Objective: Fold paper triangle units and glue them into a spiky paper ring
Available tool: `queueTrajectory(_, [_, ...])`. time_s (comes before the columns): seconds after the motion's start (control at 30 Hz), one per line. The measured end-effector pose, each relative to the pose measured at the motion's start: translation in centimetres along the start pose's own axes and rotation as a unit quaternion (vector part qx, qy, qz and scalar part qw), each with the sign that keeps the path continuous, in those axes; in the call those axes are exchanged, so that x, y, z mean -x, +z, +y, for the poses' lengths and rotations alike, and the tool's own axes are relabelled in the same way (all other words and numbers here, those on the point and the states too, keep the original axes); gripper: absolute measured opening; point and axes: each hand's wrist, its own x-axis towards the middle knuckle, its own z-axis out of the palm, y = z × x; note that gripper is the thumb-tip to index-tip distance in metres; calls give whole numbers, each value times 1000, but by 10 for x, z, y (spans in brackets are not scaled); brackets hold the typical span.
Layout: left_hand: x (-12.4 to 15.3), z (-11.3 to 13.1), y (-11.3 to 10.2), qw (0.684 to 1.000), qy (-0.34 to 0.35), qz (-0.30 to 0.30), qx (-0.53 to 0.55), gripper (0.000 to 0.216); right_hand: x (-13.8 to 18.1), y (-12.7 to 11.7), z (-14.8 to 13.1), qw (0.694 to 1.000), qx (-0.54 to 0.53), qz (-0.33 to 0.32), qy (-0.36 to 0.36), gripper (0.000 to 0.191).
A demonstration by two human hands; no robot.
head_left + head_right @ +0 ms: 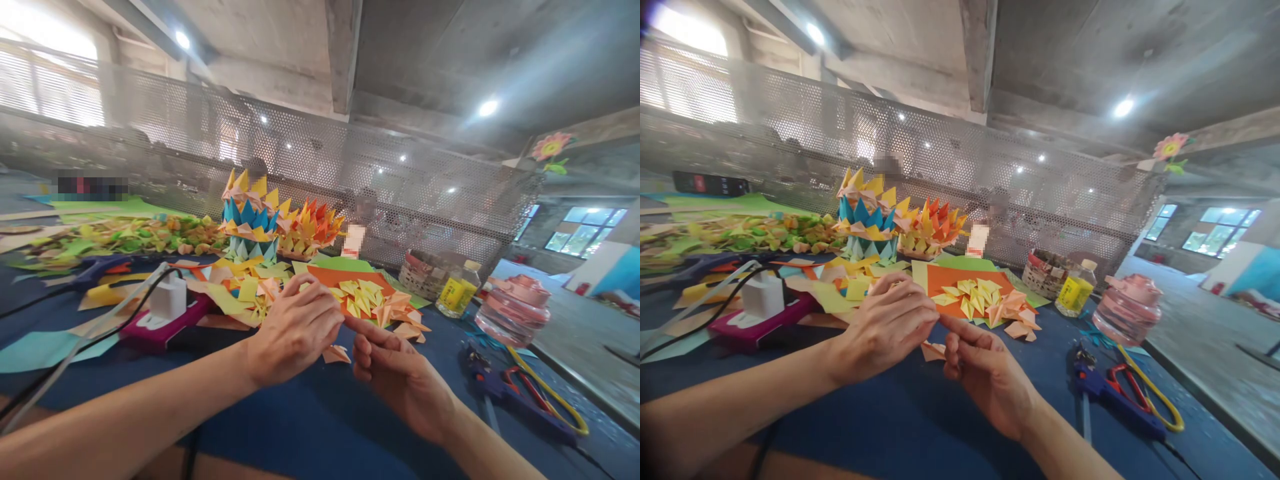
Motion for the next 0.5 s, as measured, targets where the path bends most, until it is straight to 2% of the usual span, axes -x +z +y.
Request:
queueTrajectory(0.23, [-2,-9,4,994,-101,-3,29,9,-2,-3,-1,999,18,42,-14,40])
queueTrajectory(0.5, [-3,0,4,992,-81,-63,77,22,-8,-10,4,986,126,82,-73,23])
